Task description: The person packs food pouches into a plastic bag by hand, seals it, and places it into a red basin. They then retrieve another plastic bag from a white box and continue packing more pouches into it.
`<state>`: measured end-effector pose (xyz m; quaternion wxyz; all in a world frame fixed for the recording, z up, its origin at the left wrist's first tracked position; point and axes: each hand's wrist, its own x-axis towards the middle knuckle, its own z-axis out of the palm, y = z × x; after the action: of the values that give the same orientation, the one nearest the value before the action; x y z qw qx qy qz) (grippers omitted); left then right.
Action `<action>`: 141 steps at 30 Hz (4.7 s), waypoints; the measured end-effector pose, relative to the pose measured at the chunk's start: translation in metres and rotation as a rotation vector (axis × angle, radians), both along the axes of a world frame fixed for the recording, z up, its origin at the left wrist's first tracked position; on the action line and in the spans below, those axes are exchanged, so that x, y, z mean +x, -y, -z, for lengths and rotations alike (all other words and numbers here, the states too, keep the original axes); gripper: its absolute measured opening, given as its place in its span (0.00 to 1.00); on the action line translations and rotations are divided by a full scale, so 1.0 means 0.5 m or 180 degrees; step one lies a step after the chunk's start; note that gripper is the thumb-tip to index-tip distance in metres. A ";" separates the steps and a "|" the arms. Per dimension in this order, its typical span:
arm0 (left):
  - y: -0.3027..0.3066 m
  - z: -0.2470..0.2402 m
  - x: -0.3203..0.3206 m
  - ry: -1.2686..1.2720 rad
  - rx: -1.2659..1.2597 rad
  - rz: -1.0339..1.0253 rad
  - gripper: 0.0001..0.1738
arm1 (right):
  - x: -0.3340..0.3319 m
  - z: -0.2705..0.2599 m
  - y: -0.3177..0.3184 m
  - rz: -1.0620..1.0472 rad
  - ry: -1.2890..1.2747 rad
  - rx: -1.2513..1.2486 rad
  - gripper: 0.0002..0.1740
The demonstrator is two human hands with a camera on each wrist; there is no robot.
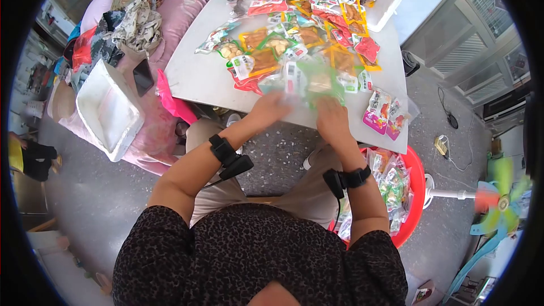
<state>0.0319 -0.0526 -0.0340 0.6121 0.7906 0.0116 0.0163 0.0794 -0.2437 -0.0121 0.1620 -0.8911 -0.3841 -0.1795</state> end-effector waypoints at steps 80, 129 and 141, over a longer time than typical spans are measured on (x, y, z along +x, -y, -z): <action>-0.111 0.007 -0.218 -0.0741 -0.0901 0.0495 0.07 | -0.371 0.272 0.732 0.3458 -0.0942 -0.0934 0.08; -0.834 0.021 -0.478 -0.0871 0.3266 -0.2514 0.19 | -0.217 0.141 0.034 0.0485 -0.1451 0.1538 0.06; -0.738 -0.178 -0.437 0.0171 0.1248 -0.3290 0.15 | -0.197 0.119 0.047 0.0563 -0.2109 0.1901 0.06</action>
<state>-0.1867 0.3162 0.0552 0.3659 0.7804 0.3792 0.3367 -0.0191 -0.2674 -0.0717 0.5102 -0.8440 -0.1654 -0.0007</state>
